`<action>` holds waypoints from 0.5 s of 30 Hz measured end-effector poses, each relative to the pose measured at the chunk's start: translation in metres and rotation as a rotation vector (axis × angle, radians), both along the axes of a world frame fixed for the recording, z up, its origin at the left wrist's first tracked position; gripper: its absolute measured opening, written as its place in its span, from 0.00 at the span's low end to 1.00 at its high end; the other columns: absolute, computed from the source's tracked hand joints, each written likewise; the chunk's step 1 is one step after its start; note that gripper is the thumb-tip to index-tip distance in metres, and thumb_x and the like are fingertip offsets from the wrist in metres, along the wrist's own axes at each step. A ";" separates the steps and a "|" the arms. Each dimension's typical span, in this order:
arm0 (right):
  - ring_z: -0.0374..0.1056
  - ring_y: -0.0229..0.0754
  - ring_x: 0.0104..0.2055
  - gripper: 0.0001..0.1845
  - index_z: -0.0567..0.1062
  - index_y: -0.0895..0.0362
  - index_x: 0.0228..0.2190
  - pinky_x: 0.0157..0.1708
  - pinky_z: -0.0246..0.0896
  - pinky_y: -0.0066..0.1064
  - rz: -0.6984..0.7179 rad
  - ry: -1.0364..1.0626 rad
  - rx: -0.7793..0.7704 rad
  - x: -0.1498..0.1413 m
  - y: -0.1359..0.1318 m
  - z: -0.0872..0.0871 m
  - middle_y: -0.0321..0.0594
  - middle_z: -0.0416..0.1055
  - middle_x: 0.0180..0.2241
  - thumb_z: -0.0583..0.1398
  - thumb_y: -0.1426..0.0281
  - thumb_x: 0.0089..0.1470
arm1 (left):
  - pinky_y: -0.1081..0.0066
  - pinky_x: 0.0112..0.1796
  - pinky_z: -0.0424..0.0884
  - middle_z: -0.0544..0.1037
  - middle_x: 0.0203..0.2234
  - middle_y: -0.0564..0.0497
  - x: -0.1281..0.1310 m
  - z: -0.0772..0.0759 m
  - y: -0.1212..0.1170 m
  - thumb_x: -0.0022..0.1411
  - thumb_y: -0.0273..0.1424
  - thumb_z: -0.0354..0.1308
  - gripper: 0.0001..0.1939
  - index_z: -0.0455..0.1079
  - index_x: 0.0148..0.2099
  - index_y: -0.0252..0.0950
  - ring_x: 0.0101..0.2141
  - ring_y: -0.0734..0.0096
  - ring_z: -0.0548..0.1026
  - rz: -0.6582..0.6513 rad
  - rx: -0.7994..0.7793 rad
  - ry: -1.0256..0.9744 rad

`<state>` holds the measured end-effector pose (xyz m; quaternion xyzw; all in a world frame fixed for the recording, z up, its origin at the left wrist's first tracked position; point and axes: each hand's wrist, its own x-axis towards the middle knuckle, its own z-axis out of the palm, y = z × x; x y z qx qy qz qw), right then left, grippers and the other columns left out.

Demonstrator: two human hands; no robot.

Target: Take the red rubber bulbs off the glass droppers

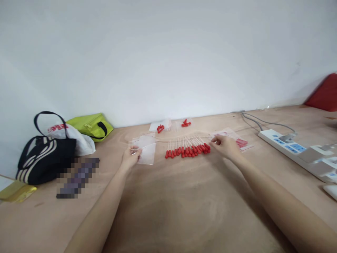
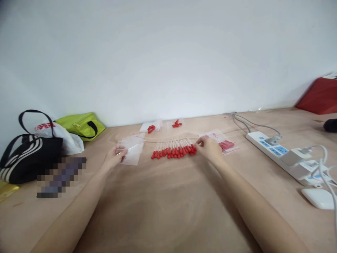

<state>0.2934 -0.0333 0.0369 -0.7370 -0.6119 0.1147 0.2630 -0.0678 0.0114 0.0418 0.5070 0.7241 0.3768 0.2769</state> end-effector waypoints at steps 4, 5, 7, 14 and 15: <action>0.64 0.53 0.41 0.23 0.74 0.55 0.36 0.33 0.56 0.37 -0.323 -0.275 -0.071 0.051 0.010 -0.008 0.50 0.70 0.37 0.56 0.54 0.42 | 0.70 0.32 0.65 0.71 0.28 0.49 -0.019 -0.017 0.007 0.48 0.32 0.57 0.21 0.58 0.45 0.34 0.31 0.65 0.72 0.084 -0.016 0.267; 0.64 0.54 0.41 0.26 0.73 0.56 0.38 0.34 0.56 0.38 -0.328 -0.291 -0.115 0.061 0.011 -0.010 0.52 0.70 0.37 0.56 0.52 0.40 | 0.68 0.34 0.65 0.72 0.30 0.48 -0.020 -0.020 0.006 0.48 0.33 0.57 0.24 0.56 0.48 0.34 0.34 0.62 0.72 0.082 -0.027 0.367; 0.65 0.54 0.39 0.31 0.72 0.59 0.39 0.32 0.57 0.37 -0.311 -0.292 -0.195 0.075 0.013 -0.015 0.53 0.70 0.36 0.57 0.50 0.37 | 0.65 0.38 0.64 0.72 0.35 0.44 -0.019 -0.024 0.004 0.49 0.36 0.56 0.28 0.53 0.51 0.33 0.39 0.57 0.70 0.080 -0.029 0.552; 0.68 0.50 0.34 0.15 0.75 0.60 0.28 0.30 0.57 0.33 -0.239 -0.427 -0.276 0.079 0.012 -0.018 0.52 0.72 0.28 0.54 0.63 0.45 | 0.55 0.44 0.56 0.64 0.47 0.39 -0.004 -0.015 -0.007 0.52 0.43 0.52 0.25 0.59 0.50 0.36 0.48 0.48 0.59 0.207 0.070 0.868; 0.68 0.51 0.34 0.15 0.75 0.62 0.29 0.30 0.58 0.34 -0.249 -0.443 -0.260 0.078 0.012 -0.020 0.54 0.71 0.28 0.53 0.65 0.46 | 0.55 0.44 0.56 0.63 0.47 0.40 -0.002 -0.014 -0.007 0.52 0.43 0.52 0.25 0.59 0.50 0.37 0.48 0.48 0.59 0.204 0.080 0.861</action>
